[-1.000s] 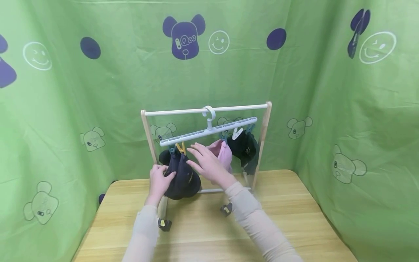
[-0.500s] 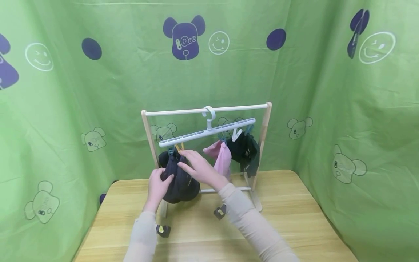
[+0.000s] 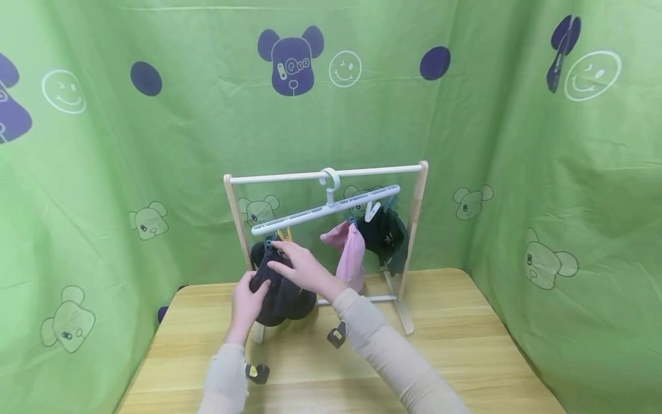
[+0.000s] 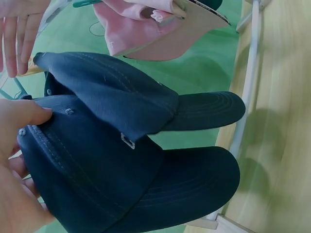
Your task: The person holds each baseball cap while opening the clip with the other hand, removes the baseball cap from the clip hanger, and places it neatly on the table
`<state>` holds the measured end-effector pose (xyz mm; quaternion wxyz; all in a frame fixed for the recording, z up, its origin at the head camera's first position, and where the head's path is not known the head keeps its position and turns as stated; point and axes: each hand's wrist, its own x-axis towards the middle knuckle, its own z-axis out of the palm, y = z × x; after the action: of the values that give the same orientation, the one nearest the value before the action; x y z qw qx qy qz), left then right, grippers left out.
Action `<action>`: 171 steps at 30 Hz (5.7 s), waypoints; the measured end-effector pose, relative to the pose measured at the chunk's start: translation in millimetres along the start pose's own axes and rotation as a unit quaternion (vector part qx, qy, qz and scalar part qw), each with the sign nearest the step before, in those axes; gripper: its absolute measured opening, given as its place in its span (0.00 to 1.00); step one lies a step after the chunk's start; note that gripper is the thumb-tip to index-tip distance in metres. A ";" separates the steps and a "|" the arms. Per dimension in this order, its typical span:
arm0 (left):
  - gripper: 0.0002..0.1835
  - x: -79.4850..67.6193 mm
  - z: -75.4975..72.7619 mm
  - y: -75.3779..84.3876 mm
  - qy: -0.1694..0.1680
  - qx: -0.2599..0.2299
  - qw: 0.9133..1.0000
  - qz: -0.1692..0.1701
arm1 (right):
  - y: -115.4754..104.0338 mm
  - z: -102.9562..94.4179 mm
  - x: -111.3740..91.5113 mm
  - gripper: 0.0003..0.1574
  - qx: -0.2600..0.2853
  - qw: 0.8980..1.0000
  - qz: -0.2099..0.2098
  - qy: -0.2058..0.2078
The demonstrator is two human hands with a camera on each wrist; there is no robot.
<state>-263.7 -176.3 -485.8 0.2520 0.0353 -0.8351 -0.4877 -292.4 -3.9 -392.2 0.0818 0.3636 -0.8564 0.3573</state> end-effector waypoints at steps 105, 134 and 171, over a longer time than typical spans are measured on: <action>0.11 -36.5 -23.0 18.6 0.064 -0.040 0.997 -0.001 | -16.5 32.7 61.9 0.18 0.032 0.982 0.173 0.072; 0.10 -38.2 -23.3 18.4 0.060 -0.042 0.997 0.009 | -13.6 34.3 57.4 0.19 0.001 0.981 0.179 0.070; 0.10 -36.3 -17.4 14.6 0.045 -0.019 0.999 0.013 | -7.4 39.2 55.5 0.20 -0.011 0.977 0.207 0.054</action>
<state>-221.4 -171.5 -480.8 0.2962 0.0413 -0.8137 -0.4983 -322.7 -65.1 -394.5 0.0559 0.1576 -0.9114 0.3759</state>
